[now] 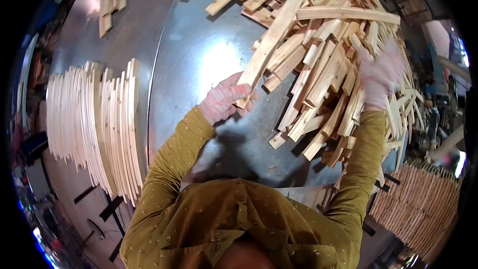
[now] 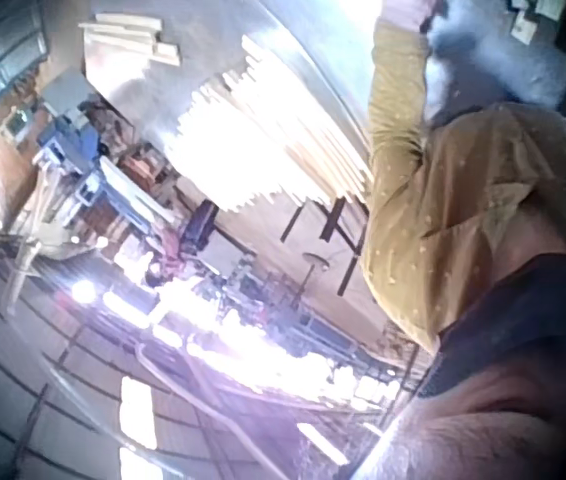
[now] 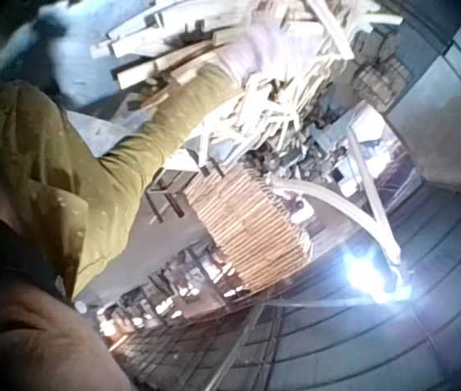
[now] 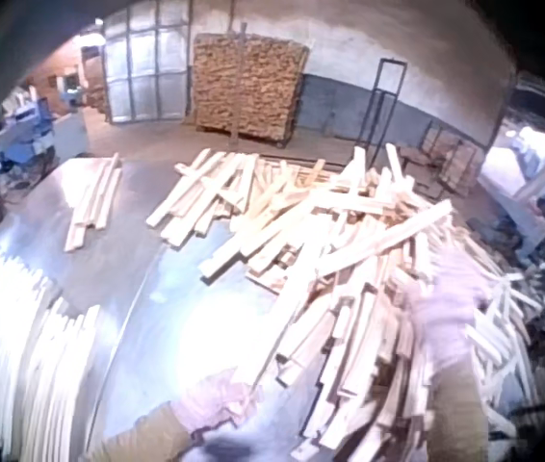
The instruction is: The person sorts thin wooden slats on a metal table, picking them up from a pile and arranging them into neat stacks. They repeatedly gather slats, align them, and place them into organized piles while wearing gloves.
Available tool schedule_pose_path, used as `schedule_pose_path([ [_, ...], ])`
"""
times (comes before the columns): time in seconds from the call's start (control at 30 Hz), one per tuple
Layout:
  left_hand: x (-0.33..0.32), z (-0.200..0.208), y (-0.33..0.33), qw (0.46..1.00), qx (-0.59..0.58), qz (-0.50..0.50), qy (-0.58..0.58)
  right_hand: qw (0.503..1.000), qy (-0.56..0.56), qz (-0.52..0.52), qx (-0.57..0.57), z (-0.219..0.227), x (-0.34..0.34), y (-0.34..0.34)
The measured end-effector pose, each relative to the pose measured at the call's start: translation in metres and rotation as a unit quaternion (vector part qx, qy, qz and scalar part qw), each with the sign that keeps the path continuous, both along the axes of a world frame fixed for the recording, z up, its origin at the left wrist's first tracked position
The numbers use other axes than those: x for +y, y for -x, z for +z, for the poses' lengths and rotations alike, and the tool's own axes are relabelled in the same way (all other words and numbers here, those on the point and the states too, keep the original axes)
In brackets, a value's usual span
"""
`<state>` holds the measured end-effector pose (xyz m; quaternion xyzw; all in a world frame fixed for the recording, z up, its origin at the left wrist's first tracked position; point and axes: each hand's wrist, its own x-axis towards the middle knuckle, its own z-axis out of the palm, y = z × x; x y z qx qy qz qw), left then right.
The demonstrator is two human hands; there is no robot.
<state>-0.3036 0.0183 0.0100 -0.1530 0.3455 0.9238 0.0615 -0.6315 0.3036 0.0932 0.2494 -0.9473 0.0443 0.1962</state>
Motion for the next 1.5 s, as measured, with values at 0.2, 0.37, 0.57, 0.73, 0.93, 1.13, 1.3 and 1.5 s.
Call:
schedule_pose_path([
  [0.2, 0.018, -0.009, -0.007, 0.993, 0.096, 0.051, 0.042, 0.963, -0.007, -0.23, -0.143, -0.013, 0.166, 0.078],
  [0.37, 0.017, -0.023, -0.027, 0.99, 0.029, 0.14, 0.011, 0.832, 0.431, -0.195, -0.289, -0.001, 0.119, 0.019],
  [0.57, 0.007, -0.024, -0.075, 0.977, 0.032, 0.203, -0.053, 0.819, 0.517, 0.074, -0.238, 0.038, 0.061, -0.089],
  [0.73, -0.005, 0.007, -0.143, 0.962, -0.089, 0.236, 0.107, 0.826, 0.438, 0.226, -0.274, -0.079, -0.003, -0.207],
  [0.93, -0.024, -0.001, -0.238, 0.931, -0.164, 0.243, 0.215, 0.88, 0.146, 0.067, -0.447, -0.166, -0.085, -0.328],
  [1.13, 0.057, -0.037, -0.276, 0.929, -0.147, 0.305, 0.15, 0.844, 0.157, 0.19, -0.477, -0.134, -0.132, -0.403],
  [1.3, 0.087, -0.044, -0.293, 0.849, -0.143, 0.169, 0.479, 0.684, 0.133, 0.168, -0.697, -0.151, -0.14, -0.445],
  [1.5, 0.005, 0.054, -0.271, 0.286, -0.09, 0.053, 0.953, 0.761, -0.233, 0.392, -0.463, -0.077, -0.102, -0.389],
])
